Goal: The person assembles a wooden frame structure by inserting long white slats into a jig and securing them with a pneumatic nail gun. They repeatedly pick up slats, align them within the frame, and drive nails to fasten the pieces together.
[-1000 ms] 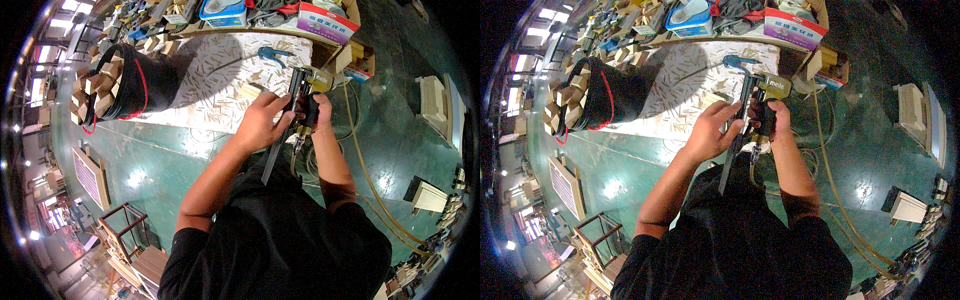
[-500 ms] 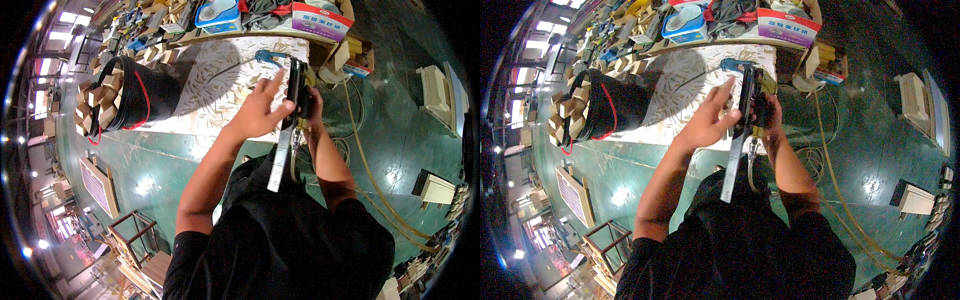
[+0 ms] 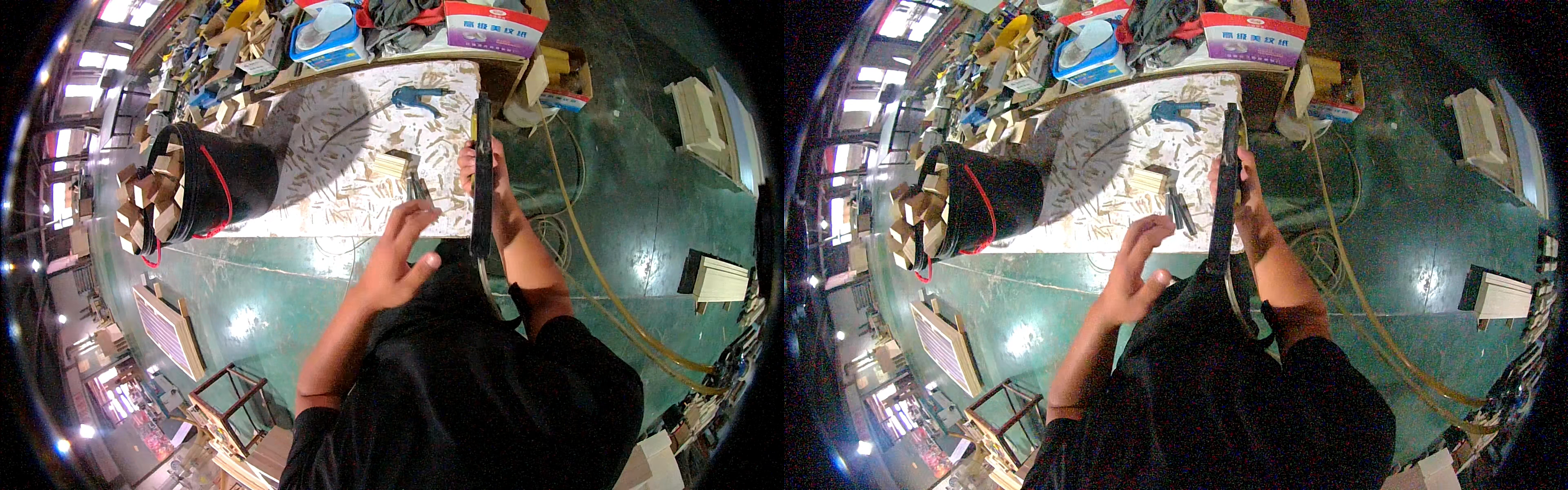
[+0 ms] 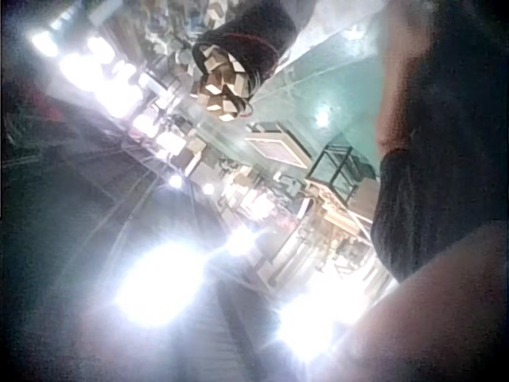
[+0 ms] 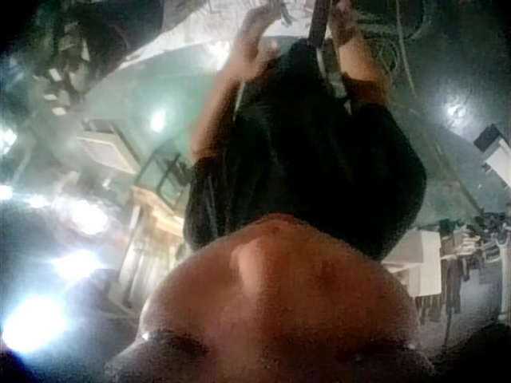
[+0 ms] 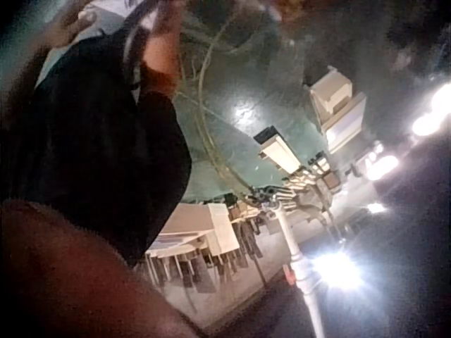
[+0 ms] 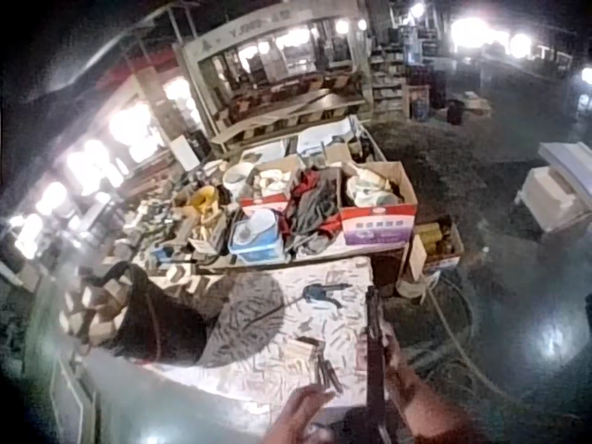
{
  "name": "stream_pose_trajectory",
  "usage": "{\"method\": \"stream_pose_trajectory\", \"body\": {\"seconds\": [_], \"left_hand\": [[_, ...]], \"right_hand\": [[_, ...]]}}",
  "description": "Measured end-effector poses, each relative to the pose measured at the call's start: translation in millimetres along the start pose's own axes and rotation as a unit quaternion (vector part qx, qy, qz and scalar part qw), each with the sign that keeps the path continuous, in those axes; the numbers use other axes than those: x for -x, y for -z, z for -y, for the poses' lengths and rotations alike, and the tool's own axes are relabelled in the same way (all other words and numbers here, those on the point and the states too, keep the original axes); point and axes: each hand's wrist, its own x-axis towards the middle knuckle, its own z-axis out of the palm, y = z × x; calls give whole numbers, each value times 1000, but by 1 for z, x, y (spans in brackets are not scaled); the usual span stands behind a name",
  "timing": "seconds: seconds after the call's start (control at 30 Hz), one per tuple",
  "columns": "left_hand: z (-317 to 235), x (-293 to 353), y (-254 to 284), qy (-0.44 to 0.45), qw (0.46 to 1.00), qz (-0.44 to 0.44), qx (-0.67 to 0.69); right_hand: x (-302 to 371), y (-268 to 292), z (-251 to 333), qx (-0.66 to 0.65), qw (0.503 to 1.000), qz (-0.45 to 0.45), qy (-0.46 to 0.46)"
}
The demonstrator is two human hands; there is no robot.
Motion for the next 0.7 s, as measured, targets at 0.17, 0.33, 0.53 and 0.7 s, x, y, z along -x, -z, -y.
{"method": "stream_pose_trajectory", "body": {"seconds": [0.17,0.33,0.53,0.7], "left_hand": [[-25,7,-14,-52,997,6,-61],[-22,-5,-39,-108,980,-55,-157],[-23,-7,-40,-82,980,-84,-159],[-14,-16,-30,-78,992,-91,-42]], "right_hand": [[1,-40,-7,107,981,-132,95],[-3,-68,-20,148,969,-147,131],[5,-89,-23,202,952,-198,115],[14,-130,-27,210,942,-228,124]]}}
